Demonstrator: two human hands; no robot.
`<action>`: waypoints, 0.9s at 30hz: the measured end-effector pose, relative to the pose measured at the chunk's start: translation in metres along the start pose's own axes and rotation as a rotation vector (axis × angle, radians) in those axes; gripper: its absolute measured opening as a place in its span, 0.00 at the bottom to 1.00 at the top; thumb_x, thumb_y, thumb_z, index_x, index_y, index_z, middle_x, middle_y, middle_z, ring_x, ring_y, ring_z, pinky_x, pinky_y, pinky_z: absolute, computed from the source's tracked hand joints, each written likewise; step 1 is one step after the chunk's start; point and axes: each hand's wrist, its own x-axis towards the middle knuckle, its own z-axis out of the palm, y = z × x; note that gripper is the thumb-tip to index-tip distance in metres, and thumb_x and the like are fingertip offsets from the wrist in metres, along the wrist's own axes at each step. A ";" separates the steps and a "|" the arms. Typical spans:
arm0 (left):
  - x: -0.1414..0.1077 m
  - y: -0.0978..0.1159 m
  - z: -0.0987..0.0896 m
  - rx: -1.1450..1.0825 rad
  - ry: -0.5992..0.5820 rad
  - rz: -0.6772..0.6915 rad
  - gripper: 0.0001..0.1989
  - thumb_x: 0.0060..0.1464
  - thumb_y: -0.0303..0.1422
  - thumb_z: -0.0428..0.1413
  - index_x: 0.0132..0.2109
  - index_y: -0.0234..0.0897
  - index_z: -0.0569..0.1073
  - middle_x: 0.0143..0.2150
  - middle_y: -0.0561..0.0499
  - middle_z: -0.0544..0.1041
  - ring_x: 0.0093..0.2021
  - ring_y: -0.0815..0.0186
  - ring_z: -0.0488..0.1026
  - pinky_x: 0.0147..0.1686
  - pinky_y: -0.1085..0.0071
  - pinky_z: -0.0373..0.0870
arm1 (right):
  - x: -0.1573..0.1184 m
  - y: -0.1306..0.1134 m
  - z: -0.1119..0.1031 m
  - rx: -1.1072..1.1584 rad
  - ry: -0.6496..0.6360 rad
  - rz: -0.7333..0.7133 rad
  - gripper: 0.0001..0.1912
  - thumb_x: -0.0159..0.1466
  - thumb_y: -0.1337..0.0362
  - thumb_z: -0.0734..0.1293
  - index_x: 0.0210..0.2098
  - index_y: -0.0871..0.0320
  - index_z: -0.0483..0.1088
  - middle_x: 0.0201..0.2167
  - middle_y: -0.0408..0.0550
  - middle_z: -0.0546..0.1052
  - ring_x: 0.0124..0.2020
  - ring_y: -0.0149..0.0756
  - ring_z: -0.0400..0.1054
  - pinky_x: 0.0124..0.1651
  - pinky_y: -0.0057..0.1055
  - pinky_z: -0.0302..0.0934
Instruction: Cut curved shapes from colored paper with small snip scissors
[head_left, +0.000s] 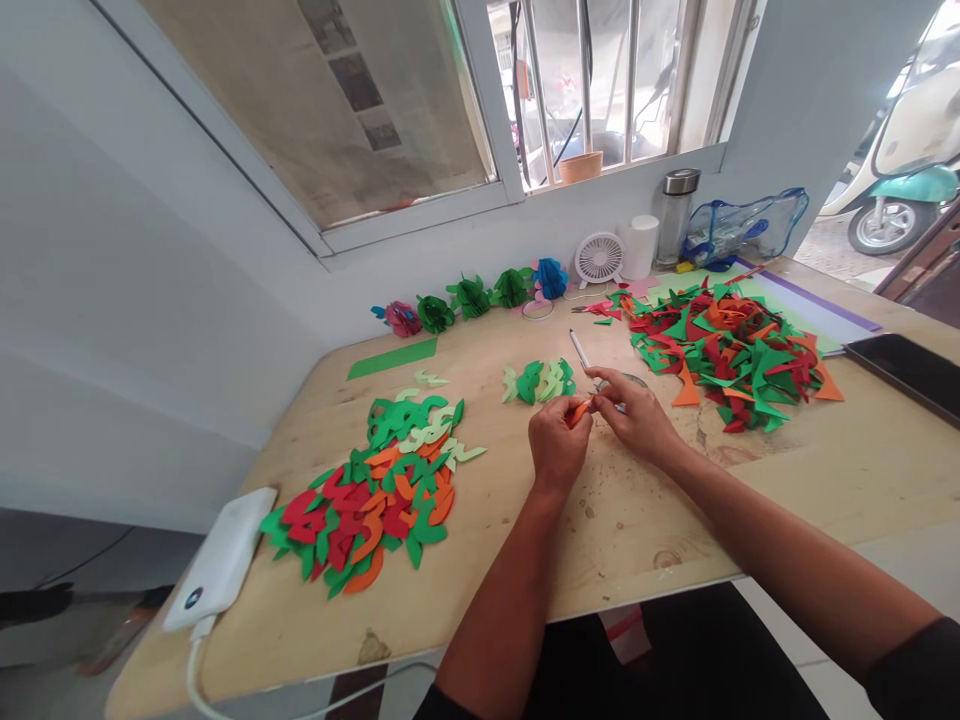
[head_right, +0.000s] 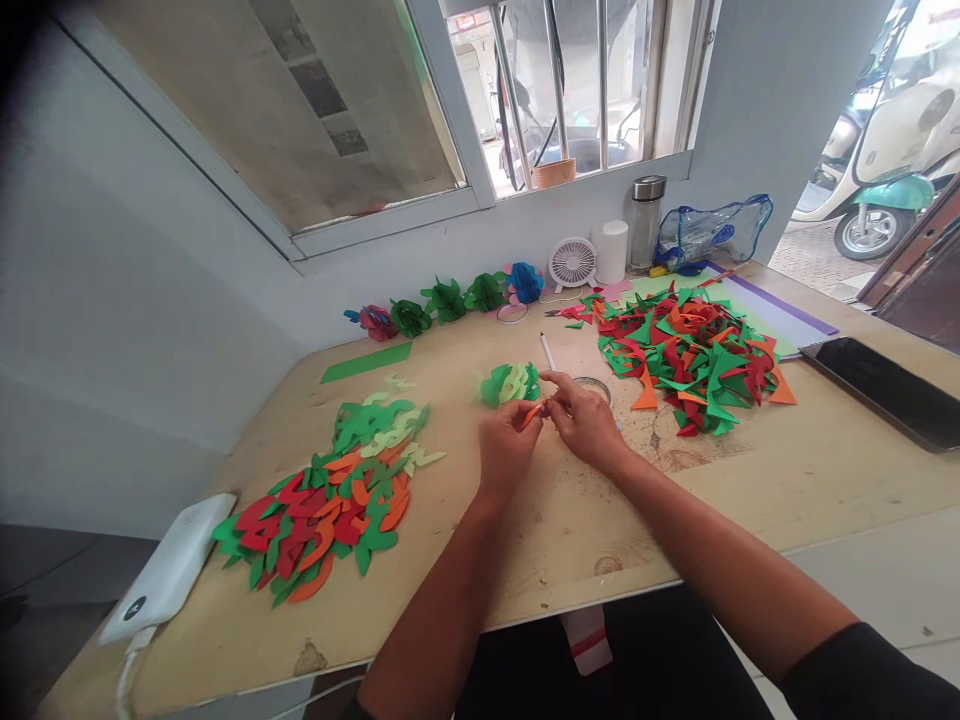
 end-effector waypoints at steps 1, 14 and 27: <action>0.000 -0.001 0.000 -0.009 0.001 -0.004 0.05 0.47 0.29 0.55 0.29 0.37 0.76 0.31 0.48 0.78 0.33 0.64 0.72 0.35 0.70 0.66 | 0.000 0.000 0.000 0.028 -0.002 0.010 0.21 0.61 0.70 0.59 0.54 0.56 0.64 0.28 0.43 0.78 0.32 0.34 0.72 0.38 0.31 0.63; 0.002 0.002 -0.001 -0.168 0.040 -0.099 0.06 0.47 0.34 0.58 0.29 0.36 0.77 0.27 0.49 0.77 0.28 0.65 0.72 0.31 0.71 0.67 | 0.004 0.010 0.001 0.206 -0.016 0.102 0.19 0.59 0.68 0.60 0.50 0.58 0.66 0.27 0.44 0.79 0.32 0.34 0.73 0.37 0.30 0.64; 0.006 0.014 -0.009 -0.631 -0.010 -0.435 0.13 0.40 0.39 0.62 0.27 0.31 0.74 0.25 0.51 0.74 0.22 0.74 0.67 0.23 0.77 0.62 | 0.005 -0.005 -0.007 0.214 -0.011 0.085 0.12 0.61 0.62 0.60 0.33 0.59 0.73 0.28 0.46 0.77 0.31 0.33 0.70 0.34 0.28 0.62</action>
